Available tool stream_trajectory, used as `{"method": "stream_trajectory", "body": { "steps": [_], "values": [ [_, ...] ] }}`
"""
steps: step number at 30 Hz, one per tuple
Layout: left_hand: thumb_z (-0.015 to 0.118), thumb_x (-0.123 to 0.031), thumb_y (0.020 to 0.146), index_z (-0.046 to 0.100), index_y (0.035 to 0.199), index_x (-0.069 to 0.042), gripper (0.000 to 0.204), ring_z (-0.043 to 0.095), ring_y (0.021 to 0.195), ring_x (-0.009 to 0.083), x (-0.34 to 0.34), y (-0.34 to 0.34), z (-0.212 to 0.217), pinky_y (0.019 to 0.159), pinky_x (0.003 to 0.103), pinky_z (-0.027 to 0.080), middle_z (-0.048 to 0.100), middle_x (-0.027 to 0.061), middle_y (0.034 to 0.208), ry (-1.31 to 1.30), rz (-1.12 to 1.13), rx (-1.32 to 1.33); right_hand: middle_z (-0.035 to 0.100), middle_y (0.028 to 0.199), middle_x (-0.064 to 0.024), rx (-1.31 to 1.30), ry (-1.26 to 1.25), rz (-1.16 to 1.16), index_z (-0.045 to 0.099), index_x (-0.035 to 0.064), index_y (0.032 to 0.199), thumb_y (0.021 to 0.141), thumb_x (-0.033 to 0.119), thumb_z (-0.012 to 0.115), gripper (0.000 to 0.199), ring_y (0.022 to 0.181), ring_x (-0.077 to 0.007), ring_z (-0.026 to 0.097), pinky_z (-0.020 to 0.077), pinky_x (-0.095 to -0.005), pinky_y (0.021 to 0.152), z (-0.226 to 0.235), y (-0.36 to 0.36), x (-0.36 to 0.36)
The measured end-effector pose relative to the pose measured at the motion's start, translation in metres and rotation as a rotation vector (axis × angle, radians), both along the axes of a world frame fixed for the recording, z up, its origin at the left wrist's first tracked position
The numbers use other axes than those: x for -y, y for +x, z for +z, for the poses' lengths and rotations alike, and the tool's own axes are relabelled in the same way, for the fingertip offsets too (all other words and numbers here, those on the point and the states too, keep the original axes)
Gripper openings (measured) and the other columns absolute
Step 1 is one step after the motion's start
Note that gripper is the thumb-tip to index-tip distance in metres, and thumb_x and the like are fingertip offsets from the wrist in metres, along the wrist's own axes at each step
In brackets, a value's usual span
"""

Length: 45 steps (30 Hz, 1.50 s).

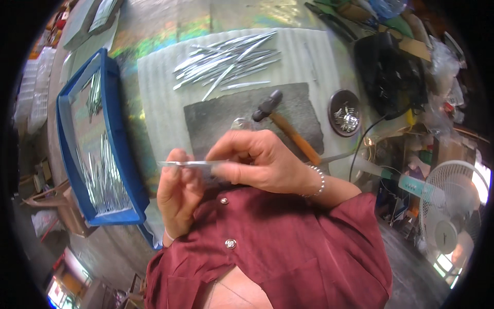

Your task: Assembling and hammering small metal components into strips on a workbench.

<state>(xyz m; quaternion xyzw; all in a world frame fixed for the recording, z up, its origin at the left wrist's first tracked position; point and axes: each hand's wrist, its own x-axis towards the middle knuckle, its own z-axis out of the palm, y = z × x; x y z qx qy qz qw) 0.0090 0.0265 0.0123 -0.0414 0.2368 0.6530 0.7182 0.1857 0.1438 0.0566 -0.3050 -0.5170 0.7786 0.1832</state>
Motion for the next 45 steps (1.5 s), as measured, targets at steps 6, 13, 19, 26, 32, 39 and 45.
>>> {"method": "stream_trajectory", "body": {
  "steps": [6,13,19,26,32,39,45],
  "values": [
    [0.058,-0.013,0.090,0.057,0.097,0.002,0.017,0.057,0.075,0.0184,0.000,0.009,0.014,0.063,0.028,0.048,0.053,0.0109,0.096,0.177,0.213,-0.515,0.065,0.087,-0.0124,0.706,0.890,-0.263,0.058,0.0001,0.105,0.083,0.014,0.061,0.026,0.075,-0.0187,0.063,0.0497,-0.0283,0.066,-0.023,0.055,-0.110],
    [0.053,-0.010,0.092,0.056,0.105,0.005,0.019,0.059,0.079,0.0161,-0.002,0.015,0.023,0.071,0.026,0.049,0.059,0.0091,0.083,0.183,0.112,-0.693,0.062,0.083,-0.0204,1.301,1.305,-0.095,0.050,0.0014,0.106,0.074,0.012,0.058,0.034,0.083,-0.0381,0.061,0.0462,-0.0459,0.075,-0.105,0.087,-0.190],
    [0.056,-0.006,0.090,0.052,0.107,0.001,0.019,0.061,0.078,0.0112,-0.006,0.020,0.024,0.072,0.024,0.050,0.061,0.0051,0.086,0.147,-0.029,-0.688,0.059,0.074,-0.0160,0.882,1.184,-0.233,0.057,-0.0025,0.093,0.080,0.008,0.052,0.017,0.067,-0.0266,0.060,0.0453,-0.0363,0.059,-0.043,0.086,-0.156],
    [0.053,-0.003,0.092,0.053,0.105,0.001,0.014,0.061,0.085,0.0102,-0.012,0.033,0.030,0.073,0.022,0.050,0.061,0.0055,0.094,0.154,-0.120,-0.687,0.061,0.072,-0.0053,0.180,0.551,0.007,0.062,-0.0021,0.093,0.088,0.007,0.058,0.011,0.050,-0.0069,0.054,0.0457,-0.0201,0.050,0.037,0.038,-0.008],
    [0.054,-0.003,0.092,0.053,0.099,0.002,0.009,0.059,0.085,0.0074,-0.010,0.041,0.032,0.071,0.020,0.048,0.064,0.0057,0.091,0.248,-0.081,-0.806,0.061,0.072,-0.0082,0.041,0.778,-0.111,0.061,-0.0028,0.087,0.080,0.002,0.066,0.009,0.057,-0.0130,0.059,0.0465,-0.0241,0.051,0.015,0.010,0.009],
    [0.058,-0.002,0.089,0.052,0.096,0.001,0.010,0.060,0.077,0.0056,-0.003,0.039,0.034,0.066,0.020,0.049,0.067,0.0061,0.081,0.279,-0.094,-1.030,0.061,0.072,-0.0063,0.054,0.910,-0.049,0.060,-0.0025,0.088,0.081,0.003,0.066,0.011,0.061,-0.0109,0.057,0.0421,-0.0212,0.052,0.017,0.011,0.017],
    [0.059,0.001,0.087,0.050,0.090,0.001,0.009,0.062,0.074,0.0072,-0.001,0.042,0.032,0.063,0.021,0.050,0.067,0.0066,0.079,0.308,-0.087,-1.052,0.060,0.066,-0.0086,0.122,0.798,-0.068,0.060,-0.0009,0.083,0.080,0.004,0.068,0.010,0.054,-0.0132,0.059,0.0452,-0.0249,0.049,0.021,0.010,0.023]
  ]
}}
